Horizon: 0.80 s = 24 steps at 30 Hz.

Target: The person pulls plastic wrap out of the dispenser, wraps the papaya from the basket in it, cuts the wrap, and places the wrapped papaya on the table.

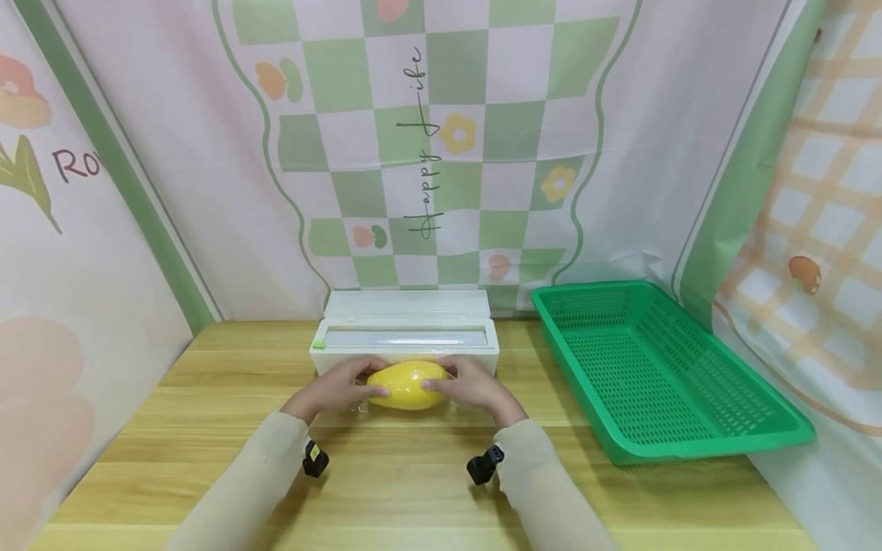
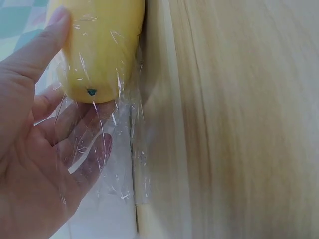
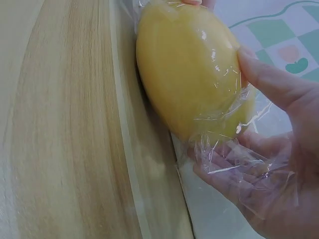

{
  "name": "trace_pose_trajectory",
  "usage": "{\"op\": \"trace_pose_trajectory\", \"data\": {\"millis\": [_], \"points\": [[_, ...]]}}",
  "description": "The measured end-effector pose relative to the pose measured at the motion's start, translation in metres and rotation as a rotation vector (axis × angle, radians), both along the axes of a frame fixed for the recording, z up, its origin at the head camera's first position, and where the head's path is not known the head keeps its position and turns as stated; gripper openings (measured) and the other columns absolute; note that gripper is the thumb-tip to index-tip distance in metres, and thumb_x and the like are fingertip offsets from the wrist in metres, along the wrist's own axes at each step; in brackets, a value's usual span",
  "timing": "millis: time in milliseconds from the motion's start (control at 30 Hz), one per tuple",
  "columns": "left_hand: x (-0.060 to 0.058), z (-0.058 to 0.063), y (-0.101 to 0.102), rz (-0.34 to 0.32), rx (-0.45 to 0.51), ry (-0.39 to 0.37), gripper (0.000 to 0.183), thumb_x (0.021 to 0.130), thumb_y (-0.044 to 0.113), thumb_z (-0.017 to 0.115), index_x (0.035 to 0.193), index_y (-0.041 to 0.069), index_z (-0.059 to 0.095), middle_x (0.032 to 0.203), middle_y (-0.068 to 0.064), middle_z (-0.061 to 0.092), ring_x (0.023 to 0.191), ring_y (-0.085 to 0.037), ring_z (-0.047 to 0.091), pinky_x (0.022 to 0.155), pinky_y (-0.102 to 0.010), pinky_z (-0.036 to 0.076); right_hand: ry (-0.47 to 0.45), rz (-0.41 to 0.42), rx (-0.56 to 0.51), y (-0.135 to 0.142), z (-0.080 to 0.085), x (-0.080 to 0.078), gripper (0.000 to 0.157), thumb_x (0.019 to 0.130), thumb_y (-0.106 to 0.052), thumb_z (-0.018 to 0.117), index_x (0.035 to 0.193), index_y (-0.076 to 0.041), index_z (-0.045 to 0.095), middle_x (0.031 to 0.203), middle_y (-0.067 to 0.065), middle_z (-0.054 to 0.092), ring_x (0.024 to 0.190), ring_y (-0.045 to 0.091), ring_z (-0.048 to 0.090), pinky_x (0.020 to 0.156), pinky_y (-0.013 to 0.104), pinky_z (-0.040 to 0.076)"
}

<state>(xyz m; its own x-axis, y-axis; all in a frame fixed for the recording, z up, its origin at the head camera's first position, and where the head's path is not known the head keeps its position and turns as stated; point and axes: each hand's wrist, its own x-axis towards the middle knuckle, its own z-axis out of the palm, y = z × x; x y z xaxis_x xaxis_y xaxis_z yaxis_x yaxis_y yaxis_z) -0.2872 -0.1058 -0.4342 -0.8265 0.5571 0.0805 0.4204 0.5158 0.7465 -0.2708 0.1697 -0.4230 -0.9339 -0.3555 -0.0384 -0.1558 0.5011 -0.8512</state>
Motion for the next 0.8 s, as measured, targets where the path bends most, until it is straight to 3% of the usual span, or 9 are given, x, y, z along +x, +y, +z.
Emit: {"op": "trace_pose_trajectory", "data": {"millis": [200,333,433,633,800], "points": [[-0.001,-0.001,-0.001,-0.011,0.002,0.017,0.038,0.095,0.029,0.071,0.127,0.01,0.065,0.121,-0.002,0.065,0.108,-0.018,0.059,0.095,-0.041,0.049,-0.002,0.007,0.002,0.002,-0.003,-0.002,0.049,0.095,-0.033,0.071,0.129,0.001,0.063,0.116,0.009,0.066,0.098,0.019,0.06,0.083,0.036,0.053],[-0.001,0.0,-0.001,0.0,-0.021,0.024,0.039,0.098,0.036,0.066,0.128,0.012,0.066,0.119,-0.001,0.065,0.107,-0.018,0.058,0.095,-0.042,0.048,-0.065,0.03,-0.003,0.005,-0.007,-0.002,0.039,0.099,-0.04,0.064,0.114,-0.004,0.069,0.086,0.006,0.063,0.073,0.017,0.054,0.065,0.031,0.047],[-0.001,0.001,-0.001,0.001,-0.039,0.027,0.041,0.099,0.041,0.063,0.128,0.013,0.067,0.112,0.001,0.066,0.1,-0.015,0.057,0.09,-0.04,0.049,-0.119,0.039,-0.004,0.007,-0.01,-0.002,0.04,0.101,-0.044,0.058,0.107,-0.005,0.067,0.071,0.005,0.055,0.062,0.017,0.048,0.057,0.03,0.041],[-0.002,0.001,-0.001,0.0,-0.04,0.01,0.04,0.099,0.041,0.063,0.127,0.013,0.068,0.112,0.003,0.067,0.099,-0.014,0.057,0.09,-0.038,0.049,-0.163,0.017,-0.043,0.007,-0.012,-0.002,0.044,0.101,-0.046,0.057,0.116,-0.005,0.064,0.067,0.001,0.048,0.06,0.016,0.041,0.057,0.028,0.038],[-0.001,0.003,-0.002,-0.016,-0.047,-0.04,0.037,0.099,0.044,0.062,0.118,0.015,0.072,0.114,0.002,0.068,0.102,-0.015,0.059,0.091,-0.04,0.05,-0.132,0.051,-0.011,0.01,-0.007,0.002,0.047,0.102,-0.047,0.055,0.111,-0.003,0.065,0.077,0.005,0.055,0.067,0.018,0.048,0.062,0.033,0.046]]}}
